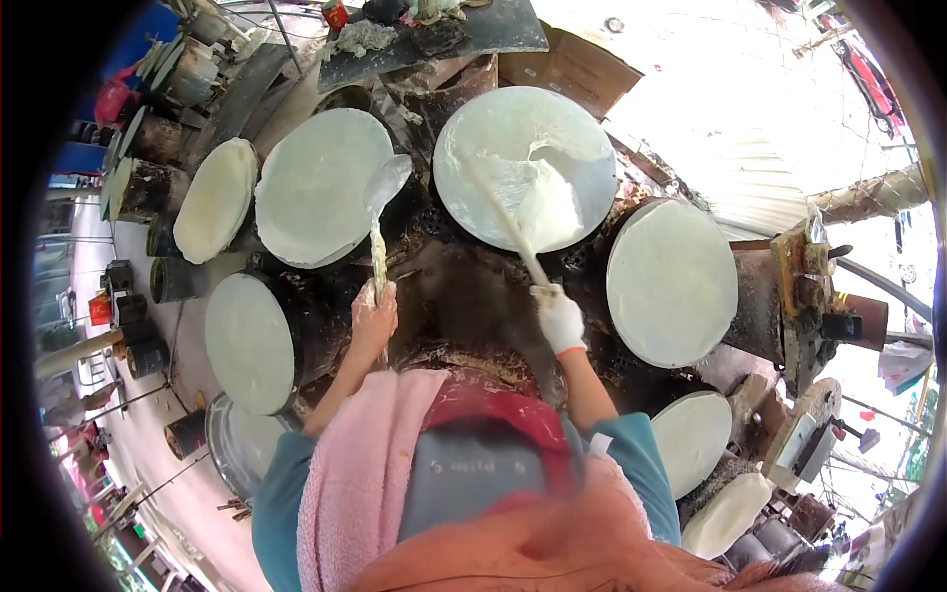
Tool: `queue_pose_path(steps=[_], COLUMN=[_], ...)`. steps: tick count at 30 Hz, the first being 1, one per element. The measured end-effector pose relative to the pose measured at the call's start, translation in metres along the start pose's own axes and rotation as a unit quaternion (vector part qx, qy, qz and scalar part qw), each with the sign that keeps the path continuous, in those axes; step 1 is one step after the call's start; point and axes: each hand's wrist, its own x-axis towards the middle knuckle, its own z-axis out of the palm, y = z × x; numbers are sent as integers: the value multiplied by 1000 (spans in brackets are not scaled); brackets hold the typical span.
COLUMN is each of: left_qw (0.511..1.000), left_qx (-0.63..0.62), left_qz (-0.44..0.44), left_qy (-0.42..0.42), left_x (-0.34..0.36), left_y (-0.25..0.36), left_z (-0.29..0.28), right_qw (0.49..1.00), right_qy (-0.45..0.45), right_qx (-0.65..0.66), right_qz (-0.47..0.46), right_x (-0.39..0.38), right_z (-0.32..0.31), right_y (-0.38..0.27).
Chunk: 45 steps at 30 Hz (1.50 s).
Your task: The person spreads batter onto multiple circular heated plates using a ladle and a stick, then peels the cooked wrappers off and stacks them.
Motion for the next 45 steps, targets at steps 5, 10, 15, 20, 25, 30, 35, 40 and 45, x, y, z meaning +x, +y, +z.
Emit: queue_pose_path(steps=[5, 10, 15, 20, 25, 30, 35, 40, 45], left_qw=[985, 989, 990, 988, 988, 986, 981, 981, 980], left_qx=[-135, -111, -102, -97, -93, -114, -145, -157, -163], left_qz=[-97, -92, -92, -115, -121, -115, -117, -97, -80], left_qy=[37, -16, -35, -33, -29, -38, -55, -55, -85], left_x=[-9, 6, 14, 10, 7, 18, 27, 29, 63], left_y=[42, 48, 54, 61, 52, 65, 78, 86, 89], left_z=[18, 26, 23, 16, 14, 24, 49, 58, 59], right_qw=[992, 997, 986, 965, 978, 872, 747, 780, 771], right_qy=[104, 63, 138, 214, 206, 293, -4, 46, -105], right_qx=[-13, 42, -9, -49, 32, 383, 637, 600, 599], right_qz=[65, -17, 97, 146, 18, -87, 191, 173, 190], right_x=[60, 42, 46, 149, 164, 77, 8, 21, 16], right_z=[-51, -8, -11, -76, -102, -29, -23, -56, -75], right_y=[19, 29, 39, -8, -57, -3, 13, 35, 14])
